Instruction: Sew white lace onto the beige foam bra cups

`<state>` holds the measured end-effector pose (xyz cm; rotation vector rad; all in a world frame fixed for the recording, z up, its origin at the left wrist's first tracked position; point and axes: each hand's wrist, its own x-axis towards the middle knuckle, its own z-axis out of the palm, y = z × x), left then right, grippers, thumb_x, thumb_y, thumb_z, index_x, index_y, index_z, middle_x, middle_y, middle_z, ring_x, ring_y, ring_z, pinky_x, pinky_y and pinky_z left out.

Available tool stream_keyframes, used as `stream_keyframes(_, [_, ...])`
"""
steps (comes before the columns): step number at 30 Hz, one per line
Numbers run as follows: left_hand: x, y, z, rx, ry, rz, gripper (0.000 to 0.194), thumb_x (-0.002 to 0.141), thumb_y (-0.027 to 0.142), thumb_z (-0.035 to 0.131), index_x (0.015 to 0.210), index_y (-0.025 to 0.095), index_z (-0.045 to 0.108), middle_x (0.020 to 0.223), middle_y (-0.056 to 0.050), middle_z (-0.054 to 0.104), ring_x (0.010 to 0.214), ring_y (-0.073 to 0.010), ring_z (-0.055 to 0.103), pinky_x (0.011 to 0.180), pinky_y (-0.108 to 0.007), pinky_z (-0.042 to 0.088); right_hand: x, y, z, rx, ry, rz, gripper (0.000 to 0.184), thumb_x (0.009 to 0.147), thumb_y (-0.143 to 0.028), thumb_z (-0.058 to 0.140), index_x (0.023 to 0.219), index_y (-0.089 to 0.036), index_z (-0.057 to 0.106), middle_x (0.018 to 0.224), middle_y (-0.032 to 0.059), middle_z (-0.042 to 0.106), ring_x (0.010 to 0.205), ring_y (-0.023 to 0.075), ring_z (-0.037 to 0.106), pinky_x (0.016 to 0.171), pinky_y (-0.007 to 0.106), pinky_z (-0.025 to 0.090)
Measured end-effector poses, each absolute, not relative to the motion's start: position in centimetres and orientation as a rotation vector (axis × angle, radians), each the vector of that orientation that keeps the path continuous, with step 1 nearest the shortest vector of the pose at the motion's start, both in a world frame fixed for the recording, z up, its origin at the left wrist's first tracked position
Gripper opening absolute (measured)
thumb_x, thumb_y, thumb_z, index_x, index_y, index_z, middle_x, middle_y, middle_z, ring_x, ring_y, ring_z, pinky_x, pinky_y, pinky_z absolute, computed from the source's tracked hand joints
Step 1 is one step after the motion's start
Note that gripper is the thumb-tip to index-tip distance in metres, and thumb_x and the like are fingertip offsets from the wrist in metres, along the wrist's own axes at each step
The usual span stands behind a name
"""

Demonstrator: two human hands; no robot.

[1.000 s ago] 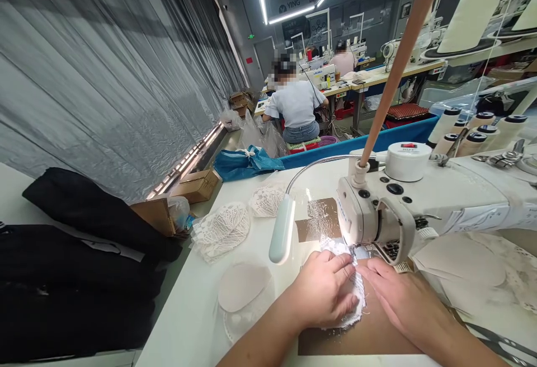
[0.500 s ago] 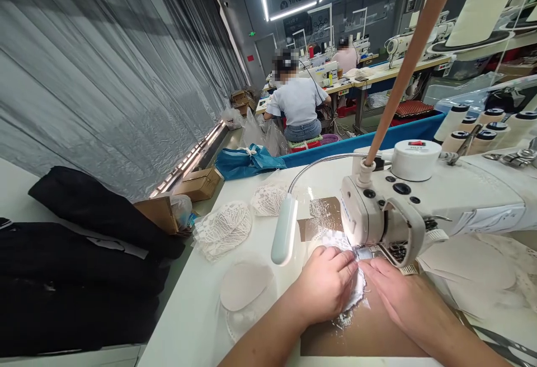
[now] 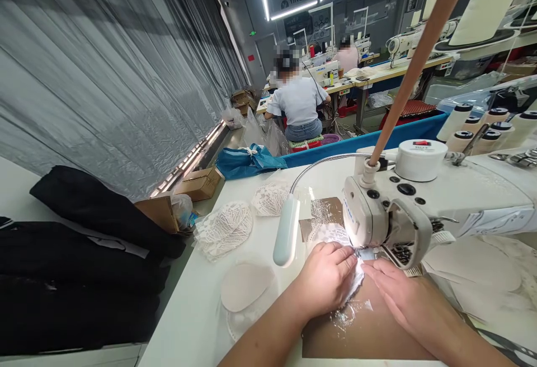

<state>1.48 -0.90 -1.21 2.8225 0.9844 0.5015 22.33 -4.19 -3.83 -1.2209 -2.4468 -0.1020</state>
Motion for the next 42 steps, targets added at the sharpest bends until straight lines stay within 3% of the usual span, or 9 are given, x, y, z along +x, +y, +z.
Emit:
stream_keyframes(8, [1.1, -0.7, -0.8, 2.807, 1.023, 0.458, 0.034, 0.095, 0.029, 0.044, 0.123, 0.015, 0.057, 0.118, -0.013, 0.065, 0.103, -0.0253, 0.055, 0.087, -0.041, 0.046, 22.6, -4.2, -5.1, -1.334, -2.349, -0.019, 0.042, 0.087, -0.012, 0.039, 0.116, -0.025, 0.068, 0.086, 0.0069, 0.075, 0.067, 0.0176, 0.069, 0.06, 0.024, 0.055])
stream_keyframes(15, [0.3, -1.3, -0.1, 2.841, 0.901, 0.377, 0.034, 0.093, 0.041, 0.049, 0.117, 0.021, 0.061, 0.126, -0.009, 0.059, 0.108, -0.0257, 0.053, 0.09, -0.041, 0.043, 23.1, -4.3, -4.9, -1.364, -2.365, 0.014, 0.04, 0.09, -0.015, 0.038, 0.116, -0.024, 0.068, 0.094, 0.0088, 0.075, 0.075, 0.0205, 0.071, 0.063, 0.028, 0.056])
stream_keyframes(20, [0.2, -1.3, 0.2, 2.88, 0.811, 0.355, 0.031, 0.095, 0.038, 0.047, 0.115, 0.02, 0.061, 0.126, -0.009, 0.062, 0.109, -0.0226, 0.054, 0.09, -0.038, 0.042, 22.7, -4.5, -4.0, -1.269, -2.429, 0.065, 0.043, 0.089, -0.009, 0.035, 0.117, -0.018, 0.066, 0.106, 0.0113, 0.073, 0.077, 0.0183, 0.071, 0.063, 0.027, 0.056])
stream_keyframes(25, [0.0, -1.0, 0.0, 2.92, 0.742, 0.334, 0.03, 0.097, 0.029, 0.045, 0.12, 0.019, 0.059, 0.125, -0.008, 0.064, 0.109, -0.021, 0.055, 0.089, -0.036, 0.042, 21.9, -4.5, -3.5, -1.21, -2.478, -0.068, 0.047, 0.083, -0.003, 0.034, 0.112, -0.015, 0.07, 0.087, 0.0105, 0.072, 0.06, 0.0165, 0.066, 0.05, 0.026, 0.048])
stream_keyframes(29, [0.2, -1.2, -0.3, 2.899, 0.779, 0.353, 0.029, 0.096, 0.027, 0.045, 0.12, 0.018, 0.059, 0.127, -0.005, 0.064, 0.105, -0.0209, 0.054, 0.087, -0.037, 0.042, 21.8, -4.5, -3.9, -1.26, -2.486, -0.056, 0.049, 0.082, -0.002, 0.034, 0.114, -0.015, 0.069, 0.092, 0.0098, 0.072, 0.066, 0.0178, 0.069, 0.055, 0.028, 0.052])
stream_keyframes(35, [0.9, -1.7, -0.2, 2.849, 0.877, 0.4, 0.03, 0.097, 0.028, 0.041, 0.118, 0.015, 0.058, 0.123, -0.007, 0.065, 0.101, -0.0219, 0.053, 0.085, -0.037, 0.041, 22.0, -4.3, -4.9, -1.394, -2.488, -0.068, 0.049, 0.084, -0.006, 0.034, 0.12, -0.017, 0.066, 0.091, 0.011, 0.073, 0.059, 0.0214, 0.069, 0.049, 0.032, 0.053])
stream_keyframes(42, [1.0, -1.7, -0.1, 2.819, 0.92, 0.375, 0.035, 0.096, 0.032, 0.043, 0.124, 0.016, 0.056, 0.124, -0.009, 0.063, 0.103, -0.0245, 0.053, 0.087, -0.039, 0.041, 22.2, -4.3, -5.2, -1.453, -2.502, -0.071, 0.051, 0.084, -0.006, 0.035, 0.124, -0.019, 0.065, 0.095, 0.0127, 0.073, 0.066, 0.0209, 0.07, 0.055, 0.029, 0.053])
